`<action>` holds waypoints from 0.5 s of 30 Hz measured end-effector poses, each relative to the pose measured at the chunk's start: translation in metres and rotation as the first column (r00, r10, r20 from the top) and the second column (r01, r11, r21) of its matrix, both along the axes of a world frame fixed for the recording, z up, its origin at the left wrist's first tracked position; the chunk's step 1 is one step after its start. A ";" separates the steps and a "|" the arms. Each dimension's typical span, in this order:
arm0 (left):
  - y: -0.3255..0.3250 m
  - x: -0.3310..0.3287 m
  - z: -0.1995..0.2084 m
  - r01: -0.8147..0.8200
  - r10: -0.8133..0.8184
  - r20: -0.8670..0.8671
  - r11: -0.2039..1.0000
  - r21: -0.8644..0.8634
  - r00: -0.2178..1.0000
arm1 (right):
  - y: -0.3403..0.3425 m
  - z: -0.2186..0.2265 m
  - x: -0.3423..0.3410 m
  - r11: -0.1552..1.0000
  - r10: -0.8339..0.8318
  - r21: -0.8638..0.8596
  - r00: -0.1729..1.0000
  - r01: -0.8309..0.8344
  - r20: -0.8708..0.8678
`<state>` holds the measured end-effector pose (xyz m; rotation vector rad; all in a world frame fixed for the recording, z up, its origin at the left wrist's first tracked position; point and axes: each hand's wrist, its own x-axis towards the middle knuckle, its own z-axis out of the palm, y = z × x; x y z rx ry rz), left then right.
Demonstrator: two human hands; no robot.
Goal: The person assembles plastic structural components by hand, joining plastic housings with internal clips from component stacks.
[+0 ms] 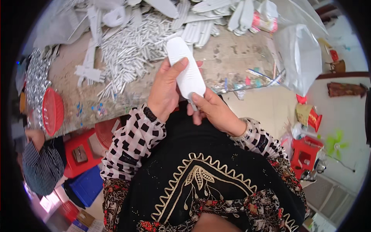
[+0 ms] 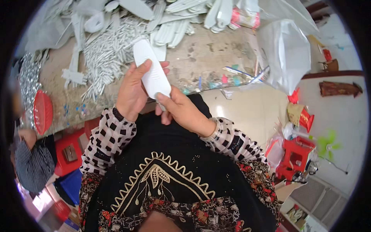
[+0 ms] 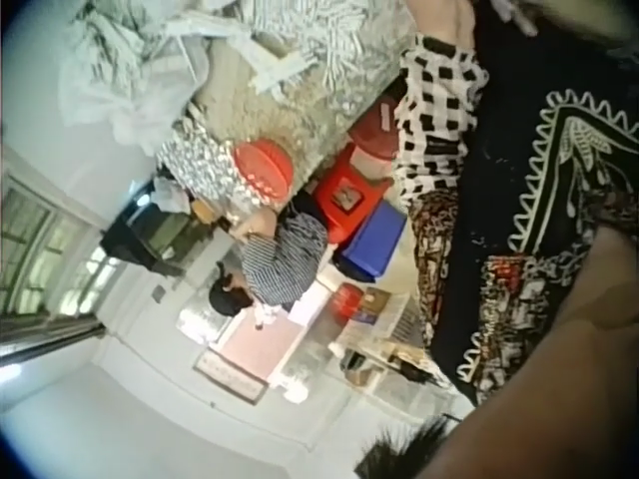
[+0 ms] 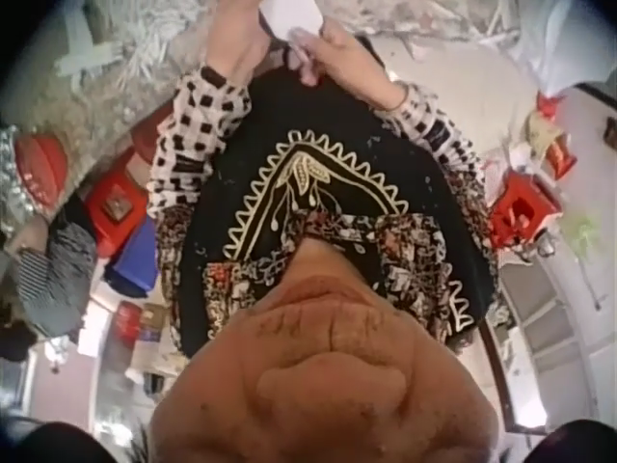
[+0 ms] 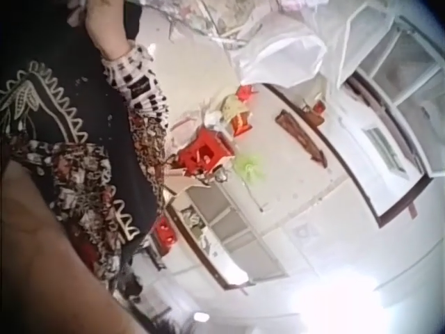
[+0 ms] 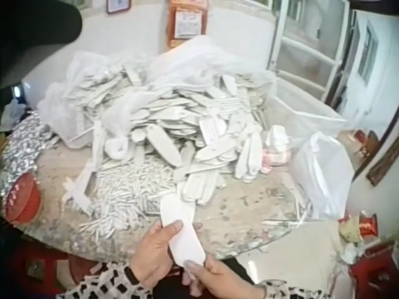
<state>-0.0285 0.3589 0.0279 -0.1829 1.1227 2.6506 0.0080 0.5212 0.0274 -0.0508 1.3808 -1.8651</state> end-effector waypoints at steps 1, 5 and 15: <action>0.010 -0.003 0.000 0.018 -0.018 -0.003 1.000 0.004 1.000 | 0.012 0.000 0.002 0.995 -0.061 0.078 0.993 0.069 -0.106; 0.031 -0.010 -0.019 0.226 -0.225 0.013 0.972 -0.059 0.974 | 0.074 -0.005 0.000 0.835 -0.269 0.297 0.815 0.463 -0.513; 0.026 -0.012 -0.039 0.389 -0.421 0.023 0.816 -0.427 0.907 | 0.156 0.088 -0.030 0.366 -0.156 -0.060 -0.003 0.929 -0.988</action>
